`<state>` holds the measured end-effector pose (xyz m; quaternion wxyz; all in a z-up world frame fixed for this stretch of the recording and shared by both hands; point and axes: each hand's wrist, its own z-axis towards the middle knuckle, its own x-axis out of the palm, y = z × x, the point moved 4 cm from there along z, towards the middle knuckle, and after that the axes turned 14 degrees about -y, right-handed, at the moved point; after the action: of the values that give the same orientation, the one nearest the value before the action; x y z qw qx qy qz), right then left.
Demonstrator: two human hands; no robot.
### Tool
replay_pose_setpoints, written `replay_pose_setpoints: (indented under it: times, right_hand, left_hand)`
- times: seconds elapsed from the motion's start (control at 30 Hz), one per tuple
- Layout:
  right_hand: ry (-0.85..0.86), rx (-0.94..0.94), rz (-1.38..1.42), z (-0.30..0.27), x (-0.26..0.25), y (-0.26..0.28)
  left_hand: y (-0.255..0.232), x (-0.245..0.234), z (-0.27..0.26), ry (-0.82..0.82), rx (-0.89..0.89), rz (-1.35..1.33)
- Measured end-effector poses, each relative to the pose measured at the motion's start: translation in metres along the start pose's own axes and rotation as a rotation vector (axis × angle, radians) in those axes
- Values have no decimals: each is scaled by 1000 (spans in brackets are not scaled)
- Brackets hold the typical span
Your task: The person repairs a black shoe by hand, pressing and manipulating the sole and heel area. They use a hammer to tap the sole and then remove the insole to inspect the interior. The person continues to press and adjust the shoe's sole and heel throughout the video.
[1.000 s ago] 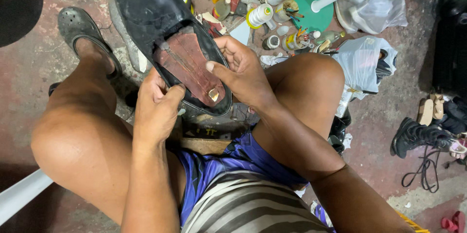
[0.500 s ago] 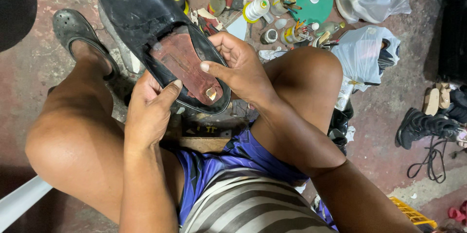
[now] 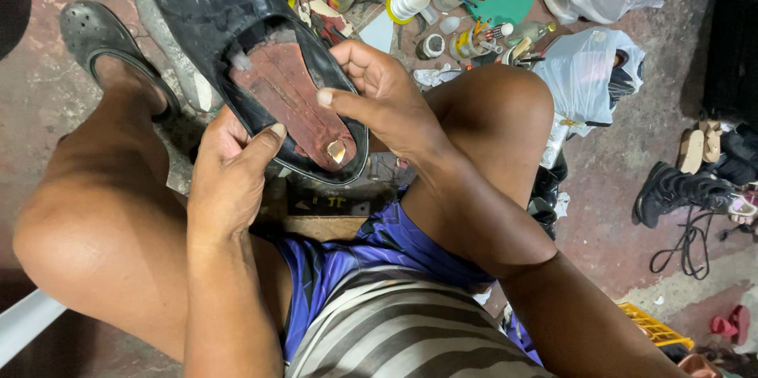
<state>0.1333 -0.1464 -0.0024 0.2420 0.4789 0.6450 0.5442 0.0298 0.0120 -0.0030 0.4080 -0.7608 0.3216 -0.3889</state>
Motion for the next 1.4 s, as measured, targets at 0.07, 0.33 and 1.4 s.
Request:
replay_pose_setpoints:
  times: [0.07, 0.33, 1.4]
  right_hand:
    - [7, 16, 28, 0, -2, 0]
    - [15, -50, -55, 0, -3, -5]
    - [6, -20, -39, 1, 2, -6]
  left_hand:
    - [0, 0, -1, 5, 4, 4]
    - [-2, 2, -2, 28, 29, 20]
    - [-1, 1, -2, 20, 2, -59]
